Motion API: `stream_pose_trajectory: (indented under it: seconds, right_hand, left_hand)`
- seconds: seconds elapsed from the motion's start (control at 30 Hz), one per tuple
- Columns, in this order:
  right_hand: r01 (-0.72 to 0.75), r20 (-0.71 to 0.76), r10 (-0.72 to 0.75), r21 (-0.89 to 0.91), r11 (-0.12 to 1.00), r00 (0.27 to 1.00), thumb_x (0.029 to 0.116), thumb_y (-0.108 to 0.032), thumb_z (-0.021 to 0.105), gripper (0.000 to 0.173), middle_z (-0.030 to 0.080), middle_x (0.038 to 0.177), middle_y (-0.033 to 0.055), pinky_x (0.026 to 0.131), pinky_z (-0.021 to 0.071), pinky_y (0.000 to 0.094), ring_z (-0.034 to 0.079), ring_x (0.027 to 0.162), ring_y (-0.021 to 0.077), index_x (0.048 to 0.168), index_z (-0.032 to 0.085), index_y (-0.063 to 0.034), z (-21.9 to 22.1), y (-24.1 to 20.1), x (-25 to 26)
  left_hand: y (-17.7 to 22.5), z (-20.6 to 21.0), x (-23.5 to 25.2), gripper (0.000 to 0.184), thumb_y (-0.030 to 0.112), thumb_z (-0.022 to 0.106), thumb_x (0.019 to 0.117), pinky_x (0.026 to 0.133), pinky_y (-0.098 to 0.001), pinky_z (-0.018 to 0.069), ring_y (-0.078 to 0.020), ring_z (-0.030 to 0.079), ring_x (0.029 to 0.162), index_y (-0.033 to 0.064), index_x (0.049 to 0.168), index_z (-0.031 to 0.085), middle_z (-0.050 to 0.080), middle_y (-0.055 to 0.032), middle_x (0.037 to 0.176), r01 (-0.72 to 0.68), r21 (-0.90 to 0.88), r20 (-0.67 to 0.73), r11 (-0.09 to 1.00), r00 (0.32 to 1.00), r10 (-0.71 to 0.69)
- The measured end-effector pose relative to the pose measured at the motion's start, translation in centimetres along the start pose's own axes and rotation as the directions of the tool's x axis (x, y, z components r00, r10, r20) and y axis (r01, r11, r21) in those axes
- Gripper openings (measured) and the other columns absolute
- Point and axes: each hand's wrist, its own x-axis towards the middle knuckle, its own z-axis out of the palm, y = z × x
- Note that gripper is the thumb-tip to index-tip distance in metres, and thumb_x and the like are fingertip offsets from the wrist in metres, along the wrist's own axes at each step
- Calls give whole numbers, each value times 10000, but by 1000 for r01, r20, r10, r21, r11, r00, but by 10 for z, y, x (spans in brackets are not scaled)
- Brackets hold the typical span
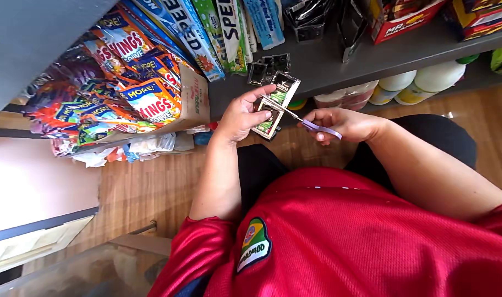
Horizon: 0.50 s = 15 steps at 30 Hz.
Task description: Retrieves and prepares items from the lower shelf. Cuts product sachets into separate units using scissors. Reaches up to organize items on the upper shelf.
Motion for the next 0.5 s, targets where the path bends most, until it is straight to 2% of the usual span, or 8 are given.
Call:
stream_pose_trajectory:
  seconds: [0.2, 0.5]
  right_hand:
    - [3, 12, -3, 26, 1000, 1000, 838, -205, 699, 397, 670, 879, -64, 631, 528, 167, 625, 710, 12, 1212, 600, -115, 1, 1, 0]
    - [0, 18, -1, 25, 1000, 1000, 837, -134, 676, 381, 665, 842, -60, 623, 522, 161, 621, 688, 11, 1207, 592, -105, 3, -1, -1]
  left_hand:
    - [-12, 1, 3, 643, -97, 666, 798, 887, -321, 601, -131, 709, 1008, 59, 1393, 479, 705, -17, 1174, 23, -169, 75, 985, 997, -10]
    - [-16, -3, 5, 624, -57, 707, 764, 859, -308, 607, -121, 716, 978, 104, 1332, 507, 721, 3, 1130, 58, -228, 127, 972, 992, -29]
